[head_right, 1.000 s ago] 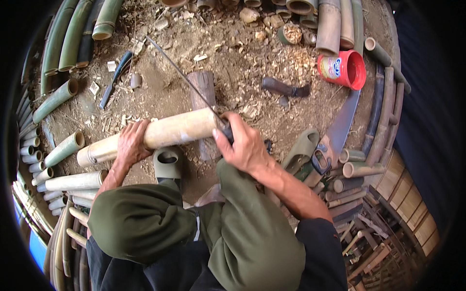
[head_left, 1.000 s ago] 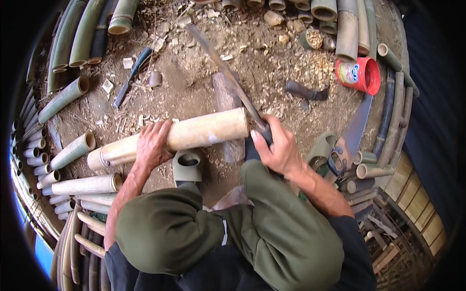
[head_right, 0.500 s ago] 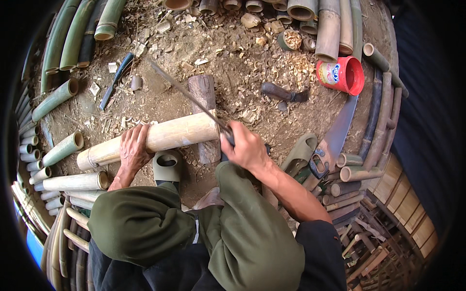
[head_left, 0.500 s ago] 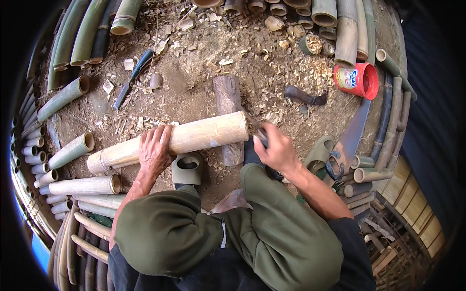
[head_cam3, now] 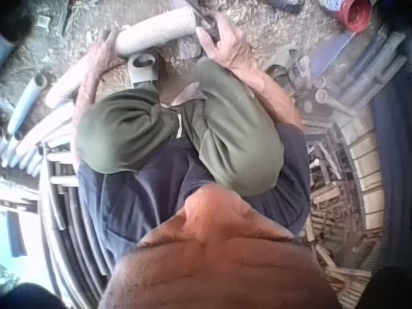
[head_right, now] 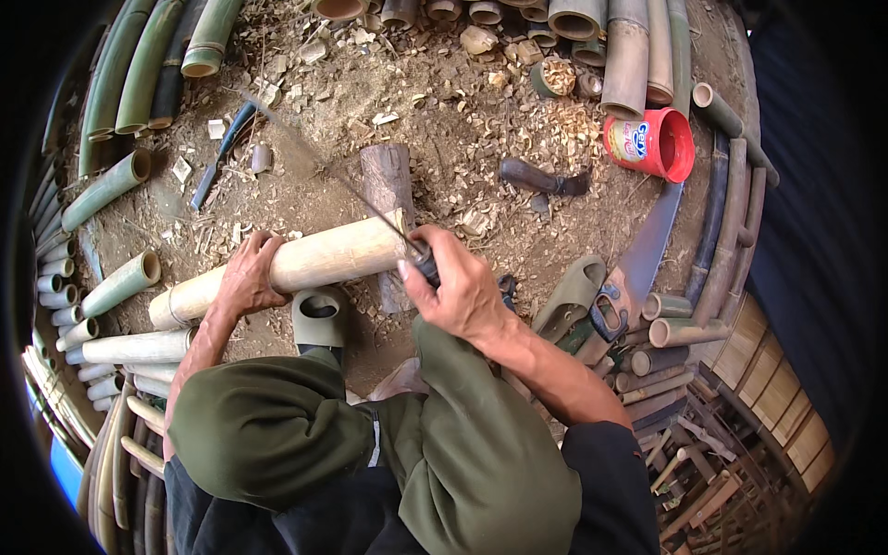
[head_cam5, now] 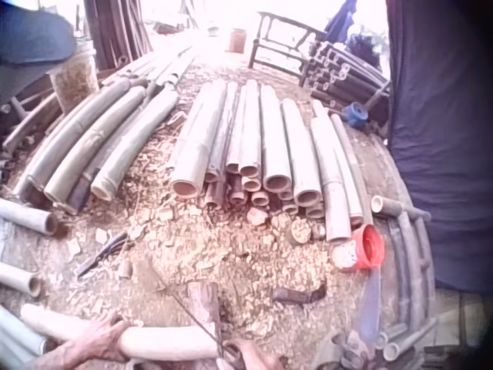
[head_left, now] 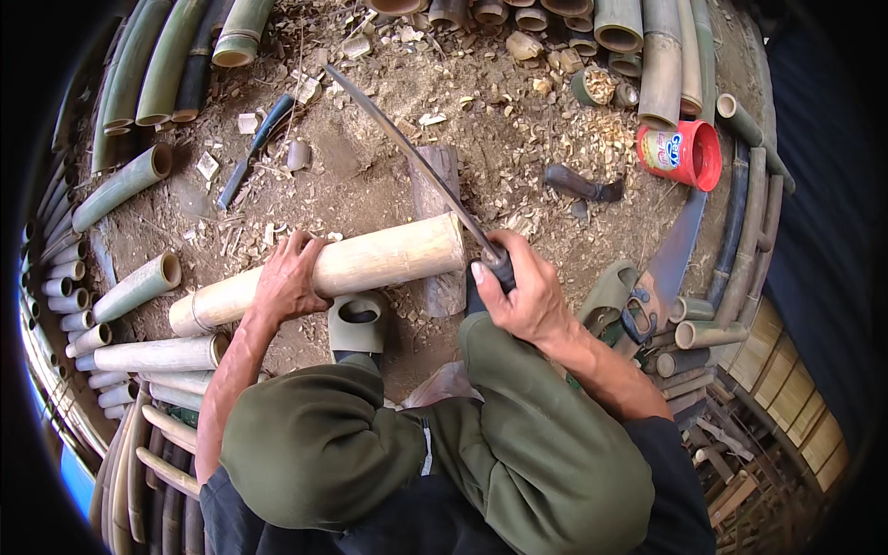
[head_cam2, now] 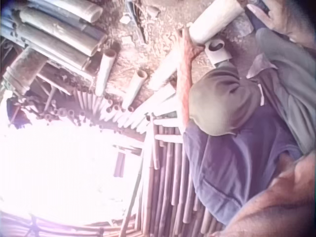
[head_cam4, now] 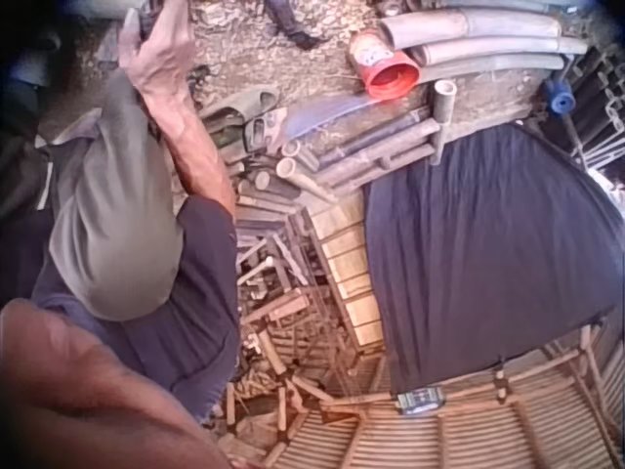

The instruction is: The person measures a bamboo pole using a tape measure, cuts a segment off with a handsaw, and then uses a knife to trim the end of another bamboo pole.

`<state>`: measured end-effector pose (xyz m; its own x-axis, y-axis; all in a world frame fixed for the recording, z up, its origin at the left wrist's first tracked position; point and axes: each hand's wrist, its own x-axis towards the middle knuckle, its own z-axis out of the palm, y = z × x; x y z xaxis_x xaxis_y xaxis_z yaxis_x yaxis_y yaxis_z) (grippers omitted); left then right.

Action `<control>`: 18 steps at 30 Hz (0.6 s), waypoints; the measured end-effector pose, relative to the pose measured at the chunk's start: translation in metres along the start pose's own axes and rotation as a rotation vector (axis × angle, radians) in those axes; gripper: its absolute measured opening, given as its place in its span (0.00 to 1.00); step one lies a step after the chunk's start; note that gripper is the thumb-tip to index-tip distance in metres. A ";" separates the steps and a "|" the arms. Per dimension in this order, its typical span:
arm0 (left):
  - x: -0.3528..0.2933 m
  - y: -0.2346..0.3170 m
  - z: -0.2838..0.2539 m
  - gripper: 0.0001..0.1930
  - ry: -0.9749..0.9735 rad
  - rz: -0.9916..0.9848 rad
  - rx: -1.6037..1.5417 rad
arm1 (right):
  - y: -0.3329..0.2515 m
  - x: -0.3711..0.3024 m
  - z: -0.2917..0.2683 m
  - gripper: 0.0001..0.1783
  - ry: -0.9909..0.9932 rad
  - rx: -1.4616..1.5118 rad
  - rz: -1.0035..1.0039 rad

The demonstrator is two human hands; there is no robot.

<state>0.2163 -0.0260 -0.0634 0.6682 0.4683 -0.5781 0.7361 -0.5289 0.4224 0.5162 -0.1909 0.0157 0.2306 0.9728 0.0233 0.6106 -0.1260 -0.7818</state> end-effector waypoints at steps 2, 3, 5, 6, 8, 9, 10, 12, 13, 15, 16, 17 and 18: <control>0.001 -0.003 0.001 0.46 -0.015 0.016 -0.024 | 0.004 -0.004 0.004 0.16 0.050 0.001 -0.091; 0.002 -0.003 0.000 0.46 -0.024 0.019 -0.012 | 0.010 -0.009 0.008 0.16 0.074 0.000 -0.135; 0.002 0.000 0.002 0.46 -0.037 0.020 -0.003 | 0.051 -0.025 0.017 0.19 -0.241 -0.314 0.112; 0.004 0.001 0.001 0.47 -0.039 0.015 -0.002 | 0.053 -0.021 0.014 0.19 -0.281 -0.245 0.196; 0.007 0.000 -0.002 0.47 -0.025 0.008 0.006 | 0.052 -0.013 0.011 0.19 -0.265 -0.129 0.237; 0.002 -0.002 0.000 0.46 -0.031 0.005 0.002 | 0.035 -0.010 0.009 0.19 -0.222 -0.080 0.213; -0.001 -0.002 0.004 0.46 -0.029 0.002 -0.003 | 0.019 -0.006 0.005 0.20 -0.179 -0.035 0.183; 0.000 -0.001 0.005 0.46 0.001 0.003 0.010 | 0.000 -0.001 0.003 0.19 0.023 0.094 0.014; -0.001 -0.001 0.007 0.46 0.020 0.007 0.022 | -0.002 -0.001 0.003 0.19 0.075 0.131 -0.033; -0.001 0.001 0.008 0.46 0.048 0.018 0.036 | 0.031 -0.017 0.011 0.18 -0.113 -0.102 0.100; 0.000 0.004 0.008 0.45 0.061 0.019 0.040 | 0.053 -0.024 0.015 0.18 -0.206 -0.220 0.163; 0.000 0.006 0.007 0.45 0.072 0.022 0.045 | 0.070 -0.024 0.015 0.17 -0.411 -0.230 0.490; -0.005 0.003 0.010 0.45 0.095 0.043 0.038 | 0.064 -0.031 0.016 0.18 -0.349 -0.173 0.432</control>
<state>0.2138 -0.0373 -0.0665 0.7076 0.5085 -0.4907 0.7032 -0.5755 0.4176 0.5362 -0.2256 -0.0449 0.2408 0.8286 -0.5053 0.6384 -0.5274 -0.5606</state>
